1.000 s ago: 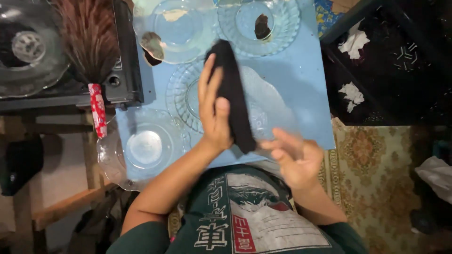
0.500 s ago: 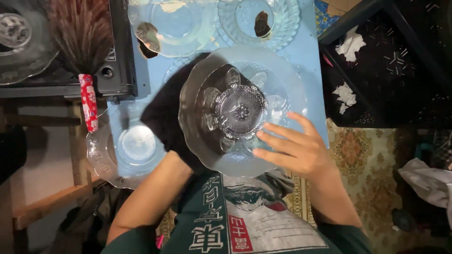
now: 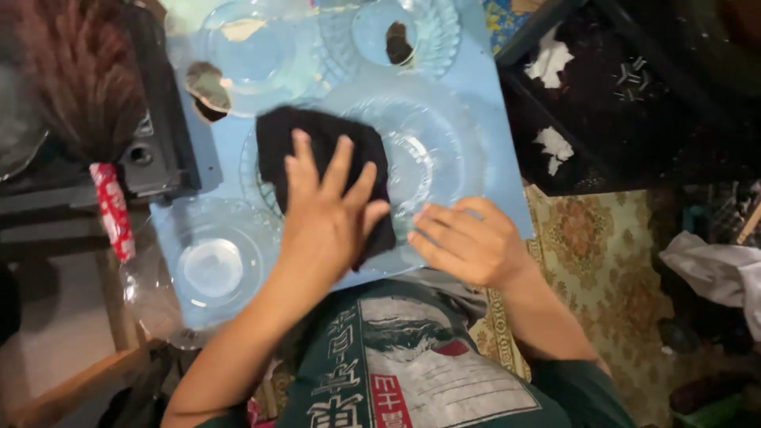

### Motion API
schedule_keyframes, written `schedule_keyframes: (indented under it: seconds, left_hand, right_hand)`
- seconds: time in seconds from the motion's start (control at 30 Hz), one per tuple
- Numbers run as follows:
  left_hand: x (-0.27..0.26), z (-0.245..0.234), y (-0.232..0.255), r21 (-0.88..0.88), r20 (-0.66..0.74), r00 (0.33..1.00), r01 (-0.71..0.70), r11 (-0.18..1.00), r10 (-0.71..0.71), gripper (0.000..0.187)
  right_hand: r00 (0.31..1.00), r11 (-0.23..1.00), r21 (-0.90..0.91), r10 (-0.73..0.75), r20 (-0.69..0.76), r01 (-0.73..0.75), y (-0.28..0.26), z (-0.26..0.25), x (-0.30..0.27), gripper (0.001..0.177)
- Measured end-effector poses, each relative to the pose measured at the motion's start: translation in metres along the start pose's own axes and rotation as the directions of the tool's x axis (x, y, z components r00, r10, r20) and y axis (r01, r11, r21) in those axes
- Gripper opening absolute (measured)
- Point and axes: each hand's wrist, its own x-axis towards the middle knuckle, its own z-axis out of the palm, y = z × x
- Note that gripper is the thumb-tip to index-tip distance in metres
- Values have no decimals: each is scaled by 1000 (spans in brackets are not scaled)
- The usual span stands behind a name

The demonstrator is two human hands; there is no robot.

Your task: Wiping and dusting glass plates and a bowl clean using a cloth and feather duster.

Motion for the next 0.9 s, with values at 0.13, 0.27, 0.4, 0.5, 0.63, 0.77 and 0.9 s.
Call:
schedule_keyframes:
  seconds: [0.13,0.27,0.4,0.5,0.63,0.77,0.9]
  left_hand:
    - [-10,32,15,-384,133,981,-81,920,142,48]
    - [-6,3,10,-572,96,979,-94,815,180,44]
    - [-3,-35,-13,-400,-209,978,-88,912,3,38]
    - [-7,-19,-50,-531,-260,939,57,845,-226,48]
    - [-26,25,-80,-955,113,971,164,248,-210,68]
    - [-21,30,-40,-840,363,919,250,-481,-156,77]
    - [-20,37,-38,-980,100,948,40,-197,-302,85]
  right_hand:
    - [998,998,63,-14,-67,18,-4,23,-20,4]
    - [992,988,142,71,-100,-57,-9,22,-24,5]
    - [962,986,99,151,-227,-132,-8,20,-34,14]
    - [953,988,93,143,-266,-123,-6,9,-40,22]
    - [957,992,90,114,-266,-93,1,1,-36,18]
    - [975,988,77,147,-168,-136,21,2,-31,12]
    - [853,855,175,509,-110,-488,6,16,-25,42]
